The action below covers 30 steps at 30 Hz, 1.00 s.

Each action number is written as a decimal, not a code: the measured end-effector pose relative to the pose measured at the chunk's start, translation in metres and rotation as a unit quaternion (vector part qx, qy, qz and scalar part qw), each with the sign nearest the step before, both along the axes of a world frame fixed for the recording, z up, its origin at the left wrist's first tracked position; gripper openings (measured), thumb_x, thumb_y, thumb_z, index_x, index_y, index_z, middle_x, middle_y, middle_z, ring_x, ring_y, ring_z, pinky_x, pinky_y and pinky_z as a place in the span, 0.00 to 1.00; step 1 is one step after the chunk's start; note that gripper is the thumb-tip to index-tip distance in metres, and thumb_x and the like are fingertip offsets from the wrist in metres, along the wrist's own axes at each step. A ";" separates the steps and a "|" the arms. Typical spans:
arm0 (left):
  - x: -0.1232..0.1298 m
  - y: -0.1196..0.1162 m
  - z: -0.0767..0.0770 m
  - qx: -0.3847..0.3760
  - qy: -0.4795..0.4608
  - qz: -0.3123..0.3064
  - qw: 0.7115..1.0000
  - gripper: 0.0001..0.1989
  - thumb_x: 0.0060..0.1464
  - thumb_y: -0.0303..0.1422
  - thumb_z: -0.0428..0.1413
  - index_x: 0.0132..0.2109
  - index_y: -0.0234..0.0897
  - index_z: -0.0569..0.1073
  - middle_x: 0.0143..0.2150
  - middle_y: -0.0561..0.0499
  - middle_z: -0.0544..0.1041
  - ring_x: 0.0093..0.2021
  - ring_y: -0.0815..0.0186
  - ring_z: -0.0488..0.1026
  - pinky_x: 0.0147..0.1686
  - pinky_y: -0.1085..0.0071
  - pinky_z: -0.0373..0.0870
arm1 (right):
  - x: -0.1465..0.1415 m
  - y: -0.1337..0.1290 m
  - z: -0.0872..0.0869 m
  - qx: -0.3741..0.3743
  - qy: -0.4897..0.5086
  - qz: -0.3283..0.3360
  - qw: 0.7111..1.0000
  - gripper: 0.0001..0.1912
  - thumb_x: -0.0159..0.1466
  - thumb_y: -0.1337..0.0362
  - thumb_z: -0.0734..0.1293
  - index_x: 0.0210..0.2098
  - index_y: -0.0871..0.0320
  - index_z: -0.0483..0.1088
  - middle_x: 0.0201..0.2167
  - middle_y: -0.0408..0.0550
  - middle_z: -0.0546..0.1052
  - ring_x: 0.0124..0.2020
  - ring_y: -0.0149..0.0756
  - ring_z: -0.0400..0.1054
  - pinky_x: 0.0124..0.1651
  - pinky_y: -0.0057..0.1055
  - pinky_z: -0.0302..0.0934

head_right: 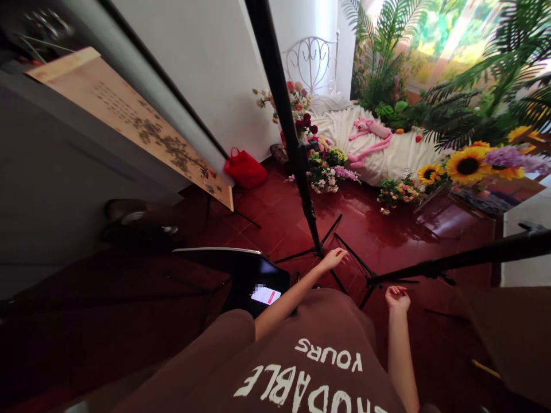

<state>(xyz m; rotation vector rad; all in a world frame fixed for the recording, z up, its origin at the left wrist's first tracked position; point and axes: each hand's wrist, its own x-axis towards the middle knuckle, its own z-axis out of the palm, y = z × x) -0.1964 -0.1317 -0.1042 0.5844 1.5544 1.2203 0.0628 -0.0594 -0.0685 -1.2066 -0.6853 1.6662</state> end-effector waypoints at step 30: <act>0.193 0.145 0.119 0.343 0.050 -0.249 0.905 0.28 0.56 0.57 0.45 0.44 0.35 0.68 0.33 0.52 0.71 0.31 0.72 0.66 0.33 0.75 0.64 | 0.080 0.059 0.114 -0.069 0.094 0.080 0.990 0.17 0.58 0.52 0.67 0.24 0.57 0.61 0.18 0.40 0.68 0.12 0.20 0.50 0.10 0.18 0.42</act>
